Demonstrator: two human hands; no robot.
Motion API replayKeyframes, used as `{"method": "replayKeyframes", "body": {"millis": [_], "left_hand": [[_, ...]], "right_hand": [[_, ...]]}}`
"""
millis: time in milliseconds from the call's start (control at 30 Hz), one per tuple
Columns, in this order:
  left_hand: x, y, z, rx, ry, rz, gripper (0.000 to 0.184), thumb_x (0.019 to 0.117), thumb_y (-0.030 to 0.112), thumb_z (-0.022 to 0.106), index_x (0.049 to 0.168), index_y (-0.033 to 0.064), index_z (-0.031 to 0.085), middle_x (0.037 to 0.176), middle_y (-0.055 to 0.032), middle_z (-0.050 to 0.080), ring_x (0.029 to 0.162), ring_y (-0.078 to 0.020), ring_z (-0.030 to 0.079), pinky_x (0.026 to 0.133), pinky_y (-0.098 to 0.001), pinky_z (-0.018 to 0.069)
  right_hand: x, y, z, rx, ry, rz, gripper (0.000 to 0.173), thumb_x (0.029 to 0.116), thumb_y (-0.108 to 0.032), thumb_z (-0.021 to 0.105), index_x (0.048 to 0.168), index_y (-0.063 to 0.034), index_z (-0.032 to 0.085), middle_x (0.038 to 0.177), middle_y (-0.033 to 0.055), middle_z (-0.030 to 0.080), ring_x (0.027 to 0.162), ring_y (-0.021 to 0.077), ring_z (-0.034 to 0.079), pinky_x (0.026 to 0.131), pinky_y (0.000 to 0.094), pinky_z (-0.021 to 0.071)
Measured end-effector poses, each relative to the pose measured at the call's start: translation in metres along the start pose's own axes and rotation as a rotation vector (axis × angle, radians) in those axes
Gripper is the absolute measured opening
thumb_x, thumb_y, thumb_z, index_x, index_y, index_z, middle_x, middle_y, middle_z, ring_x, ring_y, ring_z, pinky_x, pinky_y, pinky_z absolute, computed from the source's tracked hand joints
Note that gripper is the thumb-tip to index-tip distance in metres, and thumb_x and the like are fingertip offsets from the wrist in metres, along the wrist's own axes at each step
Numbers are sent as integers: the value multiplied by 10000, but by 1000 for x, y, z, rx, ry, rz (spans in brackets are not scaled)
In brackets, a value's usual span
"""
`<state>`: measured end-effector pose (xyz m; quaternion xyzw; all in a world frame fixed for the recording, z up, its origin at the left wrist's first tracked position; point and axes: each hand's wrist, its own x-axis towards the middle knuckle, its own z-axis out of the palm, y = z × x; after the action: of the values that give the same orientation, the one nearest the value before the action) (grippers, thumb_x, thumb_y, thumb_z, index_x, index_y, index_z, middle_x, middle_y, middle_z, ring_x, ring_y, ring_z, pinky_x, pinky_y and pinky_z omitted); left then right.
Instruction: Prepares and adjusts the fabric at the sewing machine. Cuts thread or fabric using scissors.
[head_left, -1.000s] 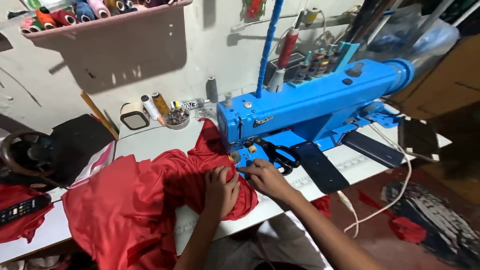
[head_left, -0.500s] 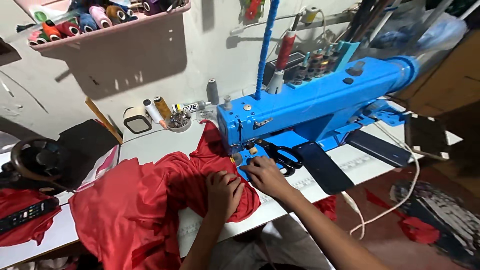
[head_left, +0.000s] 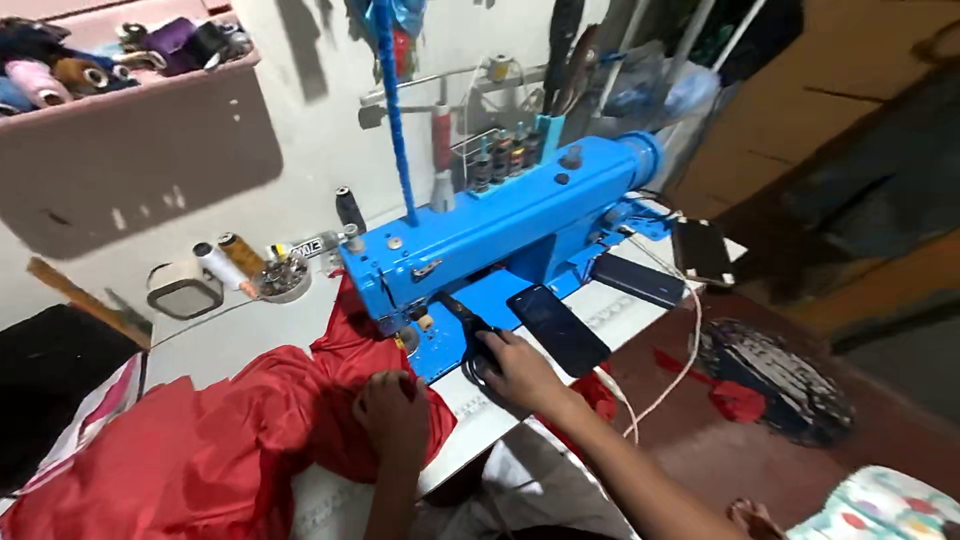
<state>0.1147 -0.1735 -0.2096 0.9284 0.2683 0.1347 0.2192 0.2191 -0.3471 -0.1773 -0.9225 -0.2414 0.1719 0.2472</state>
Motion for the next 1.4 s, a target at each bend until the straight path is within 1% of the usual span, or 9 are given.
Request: {"method": "replayKeyframes", "body": {"millis": [133,233,333,567,733,833,1067,1200,1400], "left_hand": [[8,-10,-1,-94,27,62,207,936,188,687,1052,37,767,1165,-213,698,1184,-437,607,1042,-683,365],[24,-23,-7,-124,8,170,207,951,159,648,1032,2,755,1079,-204,728,1086,-411,667,998,-640,446],[33,-34,-13,-148,-25,228,218,944,143,639,1047,-21,737,1039,-187,741,1047,-378,690,995,-622,451],[13,-21,-11,-49,-17,119,457,961,443,647,1093,15,739,1141,-201,712,1147,-397,648,1030,-629,431],[13,-9,-15,-65,-122,-17,320,992,278,645,1149,12,727,1273,-225,656,1274,-414,563,1078,-605,385],[25,-28,-15,-191,-100,117,241,999,173,615,1107,-9,729,1207,-224,684,1204,-396,616,1040,-560,451],[58,-56,-27,-567,-182,167,206,975,143,629,1088,-19,686,931,-62,701,832,-44,641,797,-231,530],[66,-56,-34,-548,-289,168,342,966,109,645,1261,-59,603,1087,-140,714,941,-120,681,886,-296,549],[72,-63,-30,-662,-319,201,517,935,61,645,1391,-79,445,1023,-131,726,876,-96,682,847,-280,551]], "right_hand": [[-32,11,-2,371,-121,27,630,943,-209,635,1526,-76,436,1314,212,618,1148,334,644,985,531,516],[-55,25,-6,518,-160,38,633,938,-167,624,1535,-108,421,1186,163,667,930,237,688,801,439,578],[-71,41,-4,440,-68,28,591,947,-145,643,1509,-83,472,1178,174,695,1006,267,696,911,481,558],[-86,76,-2,245,105,-79,567,884,-221,705,1434,-124,604,1161,111,739,975,233,725,878,494,586],[-87,90,-3,86,207,-254,592,859,-237,686,1416,-54,610,1149,158,734,956,297,731,836,524,593],[-85,95,-6,17,248,-345,620,843,-263,671,1417,-39,605,1122,162,737,921,316,733,794,540,596],[-63,97,-16,-39,285,-464,665,831,-389,635,1408,-59,623,1042,146,723,820,281,708,682,496,586],[-46,96,-22,-25,208,-489,681,828,-418,653,1413,-70,621,1074,146,723,852,283,709,703,505,584],[-30,94,-28,19,80,-484,704,808,-430,703,1423,-98,618,1139,107,727,953,226,709,817,460,592]]}}
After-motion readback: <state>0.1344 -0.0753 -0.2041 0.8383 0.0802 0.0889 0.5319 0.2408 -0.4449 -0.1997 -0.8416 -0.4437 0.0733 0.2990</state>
